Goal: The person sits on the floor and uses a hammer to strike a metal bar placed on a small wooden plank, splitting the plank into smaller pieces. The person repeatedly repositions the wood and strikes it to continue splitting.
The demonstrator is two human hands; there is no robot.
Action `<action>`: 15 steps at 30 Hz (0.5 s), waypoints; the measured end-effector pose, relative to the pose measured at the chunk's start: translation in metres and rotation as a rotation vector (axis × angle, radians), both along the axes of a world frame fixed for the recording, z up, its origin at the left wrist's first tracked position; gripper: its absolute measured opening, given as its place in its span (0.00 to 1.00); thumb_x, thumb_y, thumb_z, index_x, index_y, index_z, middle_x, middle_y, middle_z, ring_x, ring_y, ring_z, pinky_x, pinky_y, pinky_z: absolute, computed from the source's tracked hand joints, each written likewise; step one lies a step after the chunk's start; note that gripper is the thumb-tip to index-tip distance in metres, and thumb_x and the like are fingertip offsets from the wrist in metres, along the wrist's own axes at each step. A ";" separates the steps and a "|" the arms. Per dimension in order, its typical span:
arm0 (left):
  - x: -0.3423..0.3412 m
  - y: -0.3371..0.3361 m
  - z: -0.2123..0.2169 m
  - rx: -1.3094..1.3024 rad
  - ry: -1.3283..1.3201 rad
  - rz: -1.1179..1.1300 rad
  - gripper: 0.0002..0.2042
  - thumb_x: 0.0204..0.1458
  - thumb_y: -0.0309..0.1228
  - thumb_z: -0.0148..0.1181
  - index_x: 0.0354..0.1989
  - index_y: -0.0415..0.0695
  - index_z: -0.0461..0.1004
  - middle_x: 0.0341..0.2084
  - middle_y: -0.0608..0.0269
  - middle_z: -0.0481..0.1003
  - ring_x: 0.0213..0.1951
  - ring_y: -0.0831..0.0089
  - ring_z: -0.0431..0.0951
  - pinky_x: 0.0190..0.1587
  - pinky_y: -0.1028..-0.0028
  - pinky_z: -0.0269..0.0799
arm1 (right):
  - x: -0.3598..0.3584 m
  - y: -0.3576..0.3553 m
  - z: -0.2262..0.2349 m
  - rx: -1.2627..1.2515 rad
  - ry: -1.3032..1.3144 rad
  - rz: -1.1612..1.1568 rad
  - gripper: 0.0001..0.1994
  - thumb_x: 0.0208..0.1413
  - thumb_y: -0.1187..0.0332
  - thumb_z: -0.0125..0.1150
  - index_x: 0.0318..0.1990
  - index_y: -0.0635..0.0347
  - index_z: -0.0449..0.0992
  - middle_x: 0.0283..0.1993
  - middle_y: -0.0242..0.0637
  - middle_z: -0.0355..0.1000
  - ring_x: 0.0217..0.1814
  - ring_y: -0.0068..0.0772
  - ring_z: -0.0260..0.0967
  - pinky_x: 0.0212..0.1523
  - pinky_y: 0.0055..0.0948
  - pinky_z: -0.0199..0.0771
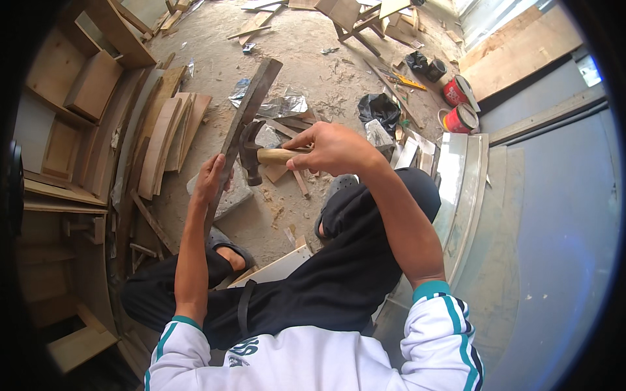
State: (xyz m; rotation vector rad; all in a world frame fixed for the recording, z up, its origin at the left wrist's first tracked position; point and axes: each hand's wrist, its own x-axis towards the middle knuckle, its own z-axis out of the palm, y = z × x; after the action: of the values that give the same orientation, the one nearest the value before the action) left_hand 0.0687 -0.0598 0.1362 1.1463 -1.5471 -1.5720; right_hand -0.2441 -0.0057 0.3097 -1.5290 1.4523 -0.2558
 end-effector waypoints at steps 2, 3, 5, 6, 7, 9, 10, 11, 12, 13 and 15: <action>-0.003 -0.002 0.002 0.033 -0.011 -0.040 0.23 0.66 0.50 0.45 0.43 0.40 0.73 0.22 0.64 0.72 0.21 0.78 0.72 0.24 0.76 0.69 | -0.002 0.001 -0.015 -0.043 -0.085 -0.056 0.23 0.53 0.56 0.70 0.56 0.51 0.79 0.25 0.31 0.76 0.23 0.18 0.70 0.22 0.22 0.67; -0.006 -0.002 0.006 0.074 -0.010 -0.068 0.24 0.66 0.51 0.45 0.44 0.40 0.73 0.22 0.64 0.72 0.22 0.77 0.73 0.26 0.75 0.70 | -0.002 0.001 -0.016 -0.027 -0.086 -0.106 0.23 0.53 0.56 0.70 0.56 0.52 0.79 0.25 0.31 0.75 0.22 0.18 0.69 0.22 0.22 0.67; -0.005 -0.002 0.002 0.120 -0.019 -0.117 0.25 0.66 0.53 0.44 0.46 0.40 0.73 0.23 0.64 0.73 0.24 0.77 0.74 0.28 0.74 0.70 | 0.001 -0.001 -0.013 0.004 -0.090 -0.201 0.23 0.53 0.57 0.70 0.56 0.52 0.79 0.24 0.31 0.75 0.22 0.18 0.68 0.22 0.22 0.66; -0.003 -0.001 -0.008 0.121 -0.029 -0.137 0.26 0.66 0.54 0.44 0.47 0.40 0.73 0.23 0.63 0.73 0.24 0.76 0.75 0.29 0.74 0.71 | 0.006 -0.002 -0.002 -0.011 -0.101 -0.243 0.23 0.53 0.57 0.69 0.56 0.53 0.79 0.23 0.31 0.74 0.20 0.17 0.66 0.22 0.22 0.66; 0.001 0.000 -0.017 0.122 -0.040 -0.158 0.26 0.66 0.54 0.44 0.47 0.40 0.73 0.23 0.63 0.74 0.25 0.76 0.75 0.30 0.74 0.71 | 0.005 -0.005 -0.008 -0.049 -0.091 -0.242 0.23 0.53 0.56 0.69 0.56 0.53 0.79 0.23 0.31 0.75 0.20 0.18 0.66 0.22 0.22 0.66; -0.014 0.008 -0.015 0.134 -0.024 -0.077 0.27 0.65 0.55 0.45 0.49 0.40 0.73 0.21 0.66 0.71 0.23 0.77 0.72 0.29 0.75 0.69 | -0.002 -0.012 -0.014 -0.127 -0.054 -0.260 0.24 0.53 0.56 0.69 0.56 0.54 0.79 0.23 0.31 0.75 0.20 0.18 0.66 0.23 0.22 0.66; -0.018 0.009 -0.020 0.133 0.019 -0.066 0.26 0.65 0.55 0.45 0.49 0.40 0.73 0.20 0.67 0.70 0.23 0.78 0.71 0.29 0.75 0.68 | -0.006 -0.010 -0.015 -0.090 -0.010 -0.273 0.24 0.53 0.54 0.69 0.55 0.54 0.79 0.23 0.33 0.76 0.21 0.20 0.68 0.25 0.24 0.68; -0.021 0.011 -0.021 0.138 0.057 -0.052 0.26 0.65 0.55 0.45 0.49 0.40 0.73 0.20 0.67 0.70 0.22 0.78 0.71 0.28 0.75 0.68 | -0.003 -0.009 -0.012 -0.102 0.012 -0.272 0.24 0.54 0.55 0.69 0.56 0.54 0.79 0.24 0.33 0.76 0.22 0.20 0.68 0.25 0.24 0.68; -0.023 0.012 -0.023 0.148 0.038 -0.053 0.26 0.65 0.55 0.45 0.47 0.40 0.73 0.19 0.68 0.69 0.21 0.79 0.70 0.27 0.75 0.67 | 0.000 -0.008 -0.011 -0.114 0.033 -0.270 0.23 0.55 0.56 0.69 0.56 0.55 0.79 0.24 0.33 0.76 0.23 0.19 0.68 0.26 0.23 0.67; -0.027 0.014 -0.024 0.159 0.020 -0.053 0.26 0.65 0.55 0.45 0.46 0.40 0.73 0.18 0.68 0.68 0.21 0.79 0.69 0.27 0.75 0.67 | 0.000 -0.008 -0.010 -0.126 0.054 -0.269 0.22 0.55 0.58 0.69 0.56 0.55 0.78 0.25 0.33 0.76 0.24 0.18 0.68 0.26 0.23 0.67; -0.026 0.014 -0.030 0.169 -0.014 -0.032 0.26 0.65 0.54 0.46 0.44 0.40 0.74 0.17 0.69 0.67 0.19 0.79 0.68 0.25 0.75 0.66 | 0.002 -0.010 -0.015 -0.134 0.084 -0.257 0.23 0.54 0.55 0.69 0.55 0.55 0.79 0.27 0.37 0.77 0.28 0.24 0.72 0.31 0.26 0.70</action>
State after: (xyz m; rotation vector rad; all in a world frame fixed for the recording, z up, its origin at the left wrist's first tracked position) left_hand 0.0424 -0.0459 0.1065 1.2302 -1.4707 -1.7468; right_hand -0.2420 -0.0154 0.2949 -1.4716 1.7295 -0.4551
